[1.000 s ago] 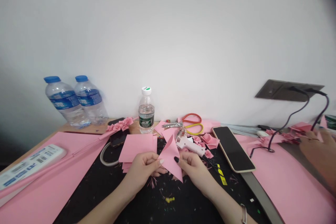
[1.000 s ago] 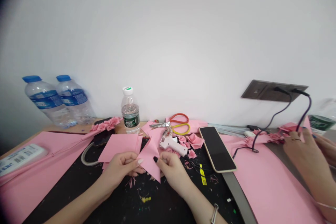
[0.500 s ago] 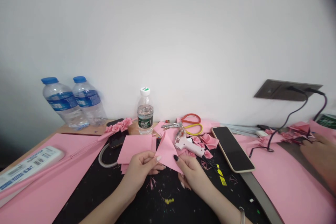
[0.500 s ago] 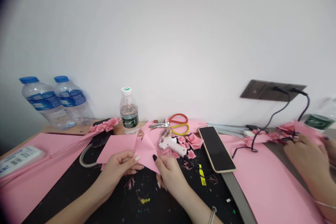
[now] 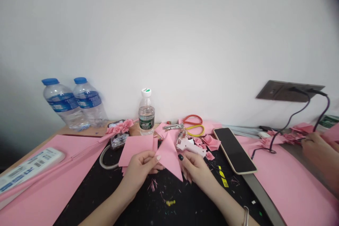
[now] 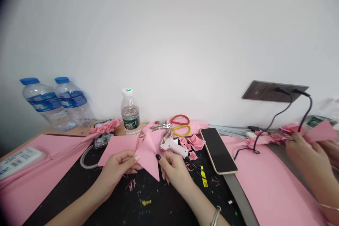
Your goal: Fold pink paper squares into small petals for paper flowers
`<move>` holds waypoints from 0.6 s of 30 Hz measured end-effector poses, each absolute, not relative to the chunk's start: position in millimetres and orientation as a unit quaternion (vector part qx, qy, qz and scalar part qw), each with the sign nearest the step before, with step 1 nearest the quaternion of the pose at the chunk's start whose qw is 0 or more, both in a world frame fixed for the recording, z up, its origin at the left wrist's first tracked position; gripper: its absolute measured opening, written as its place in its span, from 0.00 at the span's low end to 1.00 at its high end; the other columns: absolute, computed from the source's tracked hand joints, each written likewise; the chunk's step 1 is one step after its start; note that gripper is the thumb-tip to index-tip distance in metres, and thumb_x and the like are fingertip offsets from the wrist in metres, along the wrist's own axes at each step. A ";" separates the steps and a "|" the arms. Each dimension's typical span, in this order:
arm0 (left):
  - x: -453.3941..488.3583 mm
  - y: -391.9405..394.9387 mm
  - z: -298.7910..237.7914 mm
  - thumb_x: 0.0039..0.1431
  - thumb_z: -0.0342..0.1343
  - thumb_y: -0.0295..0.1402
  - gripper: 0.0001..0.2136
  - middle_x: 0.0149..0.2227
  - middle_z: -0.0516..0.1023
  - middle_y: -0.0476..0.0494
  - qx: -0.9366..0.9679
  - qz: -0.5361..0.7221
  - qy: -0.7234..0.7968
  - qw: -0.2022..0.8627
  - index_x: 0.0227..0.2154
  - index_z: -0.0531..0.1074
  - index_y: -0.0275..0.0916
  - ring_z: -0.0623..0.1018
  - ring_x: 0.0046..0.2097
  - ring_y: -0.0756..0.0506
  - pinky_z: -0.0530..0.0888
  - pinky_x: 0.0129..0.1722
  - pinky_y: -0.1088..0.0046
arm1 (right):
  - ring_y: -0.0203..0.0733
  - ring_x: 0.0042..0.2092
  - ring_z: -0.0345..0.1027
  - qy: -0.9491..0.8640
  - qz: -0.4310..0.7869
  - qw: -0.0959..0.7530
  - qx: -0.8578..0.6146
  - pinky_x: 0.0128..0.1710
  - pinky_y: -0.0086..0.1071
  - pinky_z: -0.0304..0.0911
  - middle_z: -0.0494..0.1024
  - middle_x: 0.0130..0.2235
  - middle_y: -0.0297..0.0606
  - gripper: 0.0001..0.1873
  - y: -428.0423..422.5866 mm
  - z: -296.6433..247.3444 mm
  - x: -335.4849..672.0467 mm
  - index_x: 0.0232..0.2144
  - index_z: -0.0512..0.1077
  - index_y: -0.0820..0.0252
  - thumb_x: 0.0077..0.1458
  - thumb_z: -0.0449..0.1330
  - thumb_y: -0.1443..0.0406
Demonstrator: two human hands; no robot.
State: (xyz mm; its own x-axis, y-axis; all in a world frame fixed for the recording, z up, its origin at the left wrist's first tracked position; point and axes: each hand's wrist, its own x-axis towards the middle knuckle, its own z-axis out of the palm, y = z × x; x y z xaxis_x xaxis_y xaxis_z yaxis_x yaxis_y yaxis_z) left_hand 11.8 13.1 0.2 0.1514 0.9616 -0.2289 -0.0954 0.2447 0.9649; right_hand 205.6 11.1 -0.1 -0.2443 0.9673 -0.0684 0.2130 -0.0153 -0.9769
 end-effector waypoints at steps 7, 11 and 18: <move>17.2 11.3 -3.4 0.50 0.58 0.37 0.10 0.22 0.78 0.47 0.529 0.370 0.450 0.617 0.28 0.72 0.34 0.78 0.27 0.50 0.70 0.25 0.81 | 0.24 0.14 0.50 -0.584 0.553 0.383 -0.453 0.13 0.20 0.42 0.59 0.14 0.23 0.20 10.5 5.5 203.4 0.17 0.55 0.60 0.46 0.62 0.58; 21.3 7.0 -2.7 0.51 0.56 0.39 0.12 0.30 0.80 0.45 0.489 0.352 0.419 0.679 0.35 0.70 0.35 0.79 0.33 0.46 0.73 0.28 0.78 | 0.24 0.10 0.47 -0.542 0.591 0.396 -0.448 0.09 0.19 0.41 0.62 0.11 0.23 0.17 3.4 -0.2 194.5 0.23 0.61 0.61 0.48 0.60 0.54; 27.2 -6.8 -6.5 0.55 0.52 0.39 0.13 0.25 0.80 0.41 0.523 0.256 0.360 0.729 0.32 0.72 0.31 0.79 0.25 0.47 0.71 0.22 0.79 | 0.28 0.09 0.57 -0.495 0.664 0.366 -0.424 0.06 0.19 0.53 0.70 0.13 0.31 0.20 -4.5 -5.5 185.5 0.24 0.64 0.64 0.45 0.62 0.52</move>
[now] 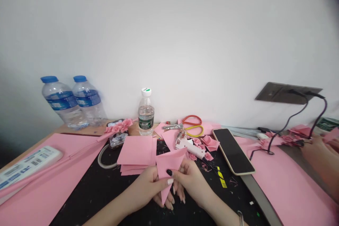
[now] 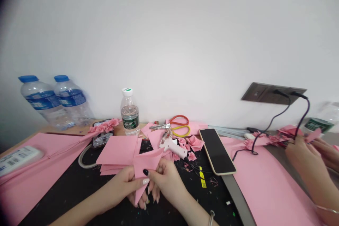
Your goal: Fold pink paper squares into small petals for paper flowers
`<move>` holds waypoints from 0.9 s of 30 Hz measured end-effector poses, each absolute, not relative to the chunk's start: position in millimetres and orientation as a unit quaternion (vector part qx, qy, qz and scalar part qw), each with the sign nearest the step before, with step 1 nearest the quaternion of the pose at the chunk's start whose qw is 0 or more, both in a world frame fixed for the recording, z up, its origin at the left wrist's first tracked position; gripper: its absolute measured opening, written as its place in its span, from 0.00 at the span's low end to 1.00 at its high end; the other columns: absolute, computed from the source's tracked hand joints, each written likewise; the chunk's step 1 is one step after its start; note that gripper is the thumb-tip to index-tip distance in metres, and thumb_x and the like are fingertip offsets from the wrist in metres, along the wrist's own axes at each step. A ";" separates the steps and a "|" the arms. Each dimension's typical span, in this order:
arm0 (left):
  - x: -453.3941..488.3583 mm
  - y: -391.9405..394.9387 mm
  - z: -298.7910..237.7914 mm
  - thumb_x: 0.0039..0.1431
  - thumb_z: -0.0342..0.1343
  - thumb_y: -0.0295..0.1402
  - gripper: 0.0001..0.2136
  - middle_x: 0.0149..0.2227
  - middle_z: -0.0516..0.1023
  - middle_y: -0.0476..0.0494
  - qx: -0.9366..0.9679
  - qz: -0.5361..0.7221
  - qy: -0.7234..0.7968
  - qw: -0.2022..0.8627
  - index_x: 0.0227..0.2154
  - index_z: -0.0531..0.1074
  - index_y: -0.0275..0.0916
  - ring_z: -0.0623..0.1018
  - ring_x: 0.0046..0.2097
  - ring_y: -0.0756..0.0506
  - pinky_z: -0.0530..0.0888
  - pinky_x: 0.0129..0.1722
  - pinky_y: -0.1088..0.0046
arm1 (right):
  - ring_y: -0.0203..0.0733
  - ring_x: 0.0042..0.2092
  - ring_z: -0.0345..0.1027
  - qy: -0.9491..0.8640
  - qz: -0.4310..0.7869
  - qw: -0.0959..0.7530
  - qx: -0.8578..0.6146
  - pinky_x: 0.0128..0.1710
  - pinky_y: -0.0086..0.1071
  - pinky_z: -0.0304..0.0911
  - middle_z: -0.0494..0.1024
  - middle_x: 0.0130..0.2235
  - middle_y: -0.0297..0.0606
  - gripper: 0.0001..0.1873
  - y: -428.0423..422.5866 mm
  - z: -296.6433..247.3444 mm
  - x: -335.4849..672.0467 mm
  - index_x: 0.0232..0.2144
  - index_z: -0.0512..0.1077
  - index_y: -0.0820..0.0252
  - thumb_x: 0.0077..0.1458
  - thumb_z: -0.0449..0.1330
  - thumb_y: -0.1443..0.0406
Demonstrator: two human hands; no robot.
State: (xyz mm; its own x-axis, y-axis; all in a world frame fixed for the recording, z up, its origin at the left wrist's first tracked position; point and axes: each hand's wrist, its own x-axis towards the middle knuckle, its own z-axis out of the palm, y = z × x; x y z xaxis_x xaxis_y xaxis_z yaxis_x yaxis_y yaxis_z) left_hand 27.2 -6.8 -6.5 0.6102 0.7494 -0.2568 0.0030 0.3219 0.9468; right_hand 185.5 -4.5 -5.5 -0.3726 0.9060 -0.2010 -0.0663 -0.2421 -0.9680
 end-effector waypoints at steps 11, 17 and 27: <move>19.8 -8.3 -0.5 0.54 0.51 0.32 0.14 0.19 0.78 0.39 0.500 0.228 0.317 0.773 0.18 0.73 0.29 0.75 0.17 0.51 0.67 0.17 0.81 | 0.24 0.08 0.51 -0.527 0.636 0.380 -0.417 0.06 0.17 0.46 0.69 0.12 0.29 0.20 3.0 5.2 198.3 0.22 0.63 0.63 0.49 0.58 0.52; 18.0 -8.4 1.4 0.53 0.53 0.34 0.14 0.16 0.77 0.39 0.486 0.214 0.301 0.792 0.17 0.72 0.30 0.73 0.15 0.50 0.65 0.13 0.82 | 0.24 0.08 0.48 -0.523 0.603 0.402 -0.449 0.06 0.17 0.37 0.68 0.12 0.27 0.19 8.4 9.6 206.0 0.21 0.60 0.61 0.52 0.56 0.53; 16.4 -7.8 3.1 0.53 0.54 0.33 0.10 0.17 0.77 0.42 0.464 0.215 0.294 0.807 0.22 0.71 0.30 0.73 0.14 0.51 0.66 0.14 0.82 | 0.25 0.10 0.43 -0.528 0.532 0.459 -0.477 0.13 0.22 0.38 0.59 0.08 0.21 0.22 12.6 8.3 211.1 0.17 0.55 0.58 0.51 0.56 0.52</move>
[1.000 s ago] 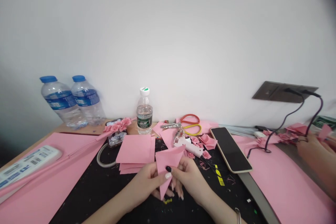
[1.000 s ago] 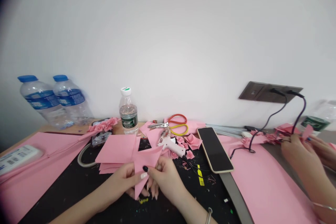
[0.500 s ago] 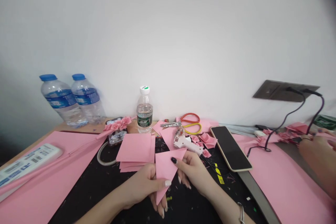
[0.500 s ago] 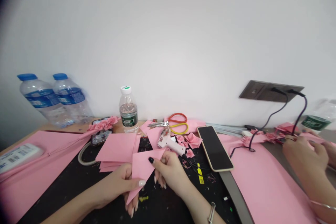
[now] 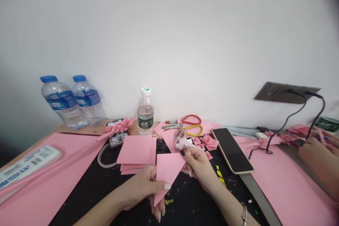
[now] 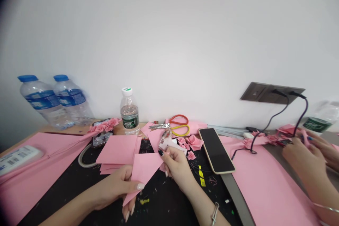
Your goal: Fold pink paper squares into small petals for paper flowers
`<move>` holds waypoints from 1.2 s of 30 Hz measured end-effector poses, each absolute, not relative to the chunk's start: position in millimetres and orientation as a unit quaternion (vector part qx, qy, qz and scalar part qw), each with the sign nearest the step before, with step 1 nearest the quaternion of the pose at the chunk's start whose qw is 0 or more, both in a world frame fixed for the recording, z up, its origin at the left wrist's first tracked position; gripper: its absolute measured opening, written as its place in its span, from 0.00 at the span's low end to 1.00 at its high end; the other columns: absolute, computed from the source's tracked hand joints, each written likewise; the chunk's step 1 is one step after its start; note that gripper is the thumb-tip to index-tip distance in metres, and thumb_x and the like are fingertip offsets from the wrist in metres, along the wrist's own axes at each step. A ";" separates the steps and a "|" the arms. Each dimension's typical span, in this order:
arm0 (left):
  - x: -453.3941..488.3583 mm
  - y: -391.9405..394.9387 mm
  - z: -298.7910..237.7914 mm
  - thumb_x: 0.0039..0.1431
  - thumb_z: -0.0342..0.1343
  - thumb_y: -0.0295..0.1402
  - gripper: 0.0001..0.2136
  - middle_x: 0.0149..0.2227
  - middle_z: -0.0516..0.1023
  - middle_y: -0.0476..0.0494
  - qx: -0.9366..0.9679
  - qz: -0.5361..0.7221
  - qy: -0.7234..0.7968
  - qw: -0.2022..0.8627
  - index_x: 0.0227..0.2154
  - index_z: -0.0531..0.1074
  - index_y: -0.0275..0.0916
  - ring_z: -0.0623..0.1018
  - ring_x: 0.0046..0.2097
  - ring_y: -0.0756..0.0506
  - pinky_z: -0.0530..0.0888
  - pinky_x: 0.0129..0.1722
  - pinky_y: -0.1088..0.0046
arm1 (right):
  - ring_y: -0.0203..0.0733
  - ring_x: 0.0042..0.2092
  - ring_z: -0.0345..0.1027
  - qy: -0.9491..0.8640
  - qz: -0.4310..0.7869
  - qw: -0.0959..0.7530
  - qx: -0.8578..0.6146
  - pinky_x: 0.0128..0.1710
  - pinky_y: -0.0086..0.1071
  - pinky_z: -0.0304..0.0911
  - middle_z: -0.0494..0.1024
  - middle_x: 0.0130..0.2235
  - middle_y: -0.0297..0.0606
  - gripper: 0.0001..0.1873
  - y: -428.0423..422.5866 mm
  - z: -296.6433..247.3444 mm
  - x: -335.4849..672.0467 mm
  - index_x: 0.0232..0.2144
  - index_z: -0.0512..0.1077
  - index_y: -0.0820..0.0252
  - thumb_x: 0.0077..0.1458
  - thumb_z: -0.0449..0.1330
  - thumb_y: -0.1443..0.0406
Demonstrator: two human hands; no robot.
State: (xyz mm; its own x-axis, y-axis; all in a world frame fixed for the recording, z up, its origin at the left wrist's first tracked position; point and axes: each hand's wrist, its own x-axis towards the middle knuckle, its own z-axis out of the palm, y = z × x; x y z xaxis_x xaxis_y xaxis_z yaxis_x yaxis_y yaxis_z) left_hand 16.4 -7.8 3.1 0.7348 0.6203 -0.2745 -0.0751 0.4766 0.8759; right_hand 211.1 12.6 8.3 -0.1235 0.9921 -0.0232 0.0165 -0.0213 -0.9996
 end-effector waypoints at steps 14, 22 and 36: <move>19.9 6.9 1.7 0.51 0.56 0.37 0.11 0.15 0.71 0.54 0.459 0.395 0.392 0.692 0.23 0.62 0.36 0.69 0.13 0.55 0.63 0.13 0.84 | 0.29 0.13 0.45 -0.534 0.406 0.527 -0.521 0.15 0.27 0.41 0.55 0.10 0.26 0.25 13.5 9.1 218.1 0.14 0.59 0.58 0.55 0.51 0.50; 20.6 7.4 -4.1 0.52 0.54 0.39 0.10 0.25 0.79 0.45 0.508 0.394 0.453 0.617 0.30 0.64 0.37 0.79 0.23 0.47 0.70 0.21 0.78 | 0.29 0.11 0.49 -0.515 0.482 0.486 -0.516 0.10 0.24 0.40 0.63 0.13 0.27 0.22 14.6 3.1 212.6 0.22 0.62 0.59 0.53 0.51 0.47; 19.7 0.0 5.8 0.56 0.51 0.35 0.15 0.34 0.81 0.47 0.661 0.358 0.446 0.486 0.45 0.73 0.43 0.79 0.34 0.42 0.74 0.34 0.71 | 0.31 0.13 0.61 -0.437 0.672 0.405 -0.440 0.10 0.21 0.54 0.72 0.17 0.34 0.21 4.3 6.4 200.2 0.29 0.61 0.61 0.53 0.50 0.48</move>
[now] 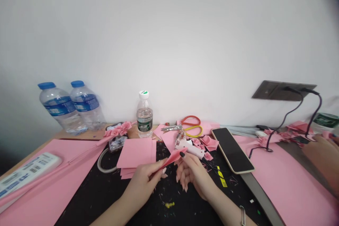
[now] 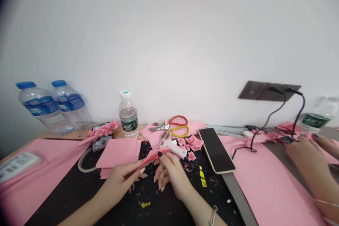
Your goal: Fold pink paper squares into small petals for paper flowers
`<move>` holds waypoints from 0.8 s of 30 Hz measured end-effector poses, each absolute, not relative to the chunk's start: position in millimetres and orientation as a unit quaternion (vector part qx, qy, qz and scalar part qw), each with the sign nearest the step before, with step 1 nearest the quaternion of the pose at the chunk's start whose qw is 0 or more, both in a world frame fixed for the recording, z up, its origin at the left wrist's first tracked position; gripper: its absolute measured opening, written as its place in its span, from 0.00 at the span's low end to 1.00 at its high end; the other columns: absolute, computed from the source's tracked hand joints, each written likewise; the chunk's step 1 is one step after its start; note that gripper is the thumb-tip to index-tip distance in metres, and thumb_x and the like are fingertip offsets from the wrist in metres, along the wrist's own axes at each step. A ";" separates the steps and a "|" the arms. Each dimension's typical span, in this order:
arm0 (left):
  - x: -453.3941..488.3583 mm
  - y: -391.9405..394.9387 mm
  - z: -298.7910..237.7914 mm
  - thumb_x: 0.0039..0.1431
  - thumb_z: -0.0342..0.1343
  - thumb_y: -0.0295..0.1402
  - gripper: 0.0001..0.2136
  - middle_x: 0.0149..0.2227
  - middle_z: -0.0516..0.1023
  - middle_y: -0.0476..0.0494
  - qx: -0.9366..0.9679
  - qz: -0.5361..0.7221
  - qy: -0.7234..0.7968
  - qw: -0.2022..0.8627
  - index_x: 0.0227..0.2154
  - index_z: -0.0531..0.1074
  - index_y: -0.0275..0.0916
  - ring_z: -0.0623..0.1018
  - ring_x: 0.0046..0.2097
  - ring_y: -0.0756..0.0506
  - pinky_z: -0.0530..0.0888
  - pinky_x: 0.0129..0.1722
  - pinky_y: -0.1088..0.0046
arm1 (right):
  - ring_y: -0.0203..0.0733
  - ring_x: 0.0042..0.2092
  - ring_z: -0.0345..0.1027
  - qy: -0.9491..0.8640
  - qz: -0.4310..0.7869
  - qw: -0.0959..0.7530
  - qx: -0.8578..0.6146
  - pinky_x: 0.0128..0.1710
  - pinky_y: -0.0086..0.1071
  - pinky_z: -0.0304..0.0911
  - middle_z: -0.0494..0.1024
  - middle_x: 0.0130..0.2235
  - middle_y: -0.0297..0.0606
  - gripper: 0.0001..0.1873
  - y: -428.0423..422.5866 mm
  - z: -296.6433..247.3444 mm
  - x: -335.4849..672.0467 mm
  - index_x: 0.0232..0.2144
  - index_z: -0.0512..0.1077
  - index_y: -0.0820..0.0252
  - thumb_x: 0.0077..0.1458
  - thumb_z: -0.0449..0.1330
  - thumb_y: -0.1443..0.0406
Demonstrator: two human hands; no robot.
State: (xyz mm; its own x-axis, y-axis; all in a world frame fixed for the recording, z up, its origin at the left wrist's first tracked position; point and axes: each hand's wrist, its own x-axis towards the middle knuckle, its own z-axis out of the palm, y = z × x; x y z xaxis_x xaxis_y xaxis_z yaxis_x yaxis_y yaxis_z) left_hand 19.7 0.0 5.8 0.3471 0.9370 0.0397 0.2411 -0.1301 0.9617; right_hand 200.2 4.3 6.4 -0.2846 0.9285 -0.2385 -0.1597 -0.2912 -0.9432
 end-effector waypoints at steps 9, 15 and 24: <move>14.8 6.7 -4.0 0.43 0.62 0.34 0.23 0.49 0.75 0.45 0.648 0.360 0.469 0.480 0.47 0.72 0.44 0.72 0.50 0.37 0.65 0.53 0.60 | 0.31 0.14 0.62 -0.432 0.693 0.398 -0.419 0.11 0.21 0.58 0.73 0.19 0.34 0.14 5.1 9.9 201.3 0.33 0.65 0.63 0.40 0.49 0.69; 15.7 3.4 -0.5 0.49 0.57 0.32 0.20 0.51 0.72 0.45 0.639 0.361 0.448 0.510 0.48 0.70 0.43 0.70 0.53 0.39 0.63 0.54 0.63 | 0.32 0.14 0.62 -0.448 0.679 0.393 -0.429 0.12 0.23 0.59 0.70 0.18 0.31 0.15 6.8 4.0 200.5 0.35 0.66 0.64 0.40 0.51 0.71; 18.6 2.2 0.6 0.55 0.51 0.41 0.14 0.24 0.75 0.49 0.579 0.366 0.435 0.584 0.28 0.74 0.34 0.73 0.29 0.46 0.68 0.28 0.75 | 0.40 0.32 0.71 -0.486 0.649 0.430 -0.397 0.35 0.33 0.67 0.77 0.31 0.37 0.12 4.7 6.7 198.7 0.35 0.72 0.63 0.47 0.62 0.63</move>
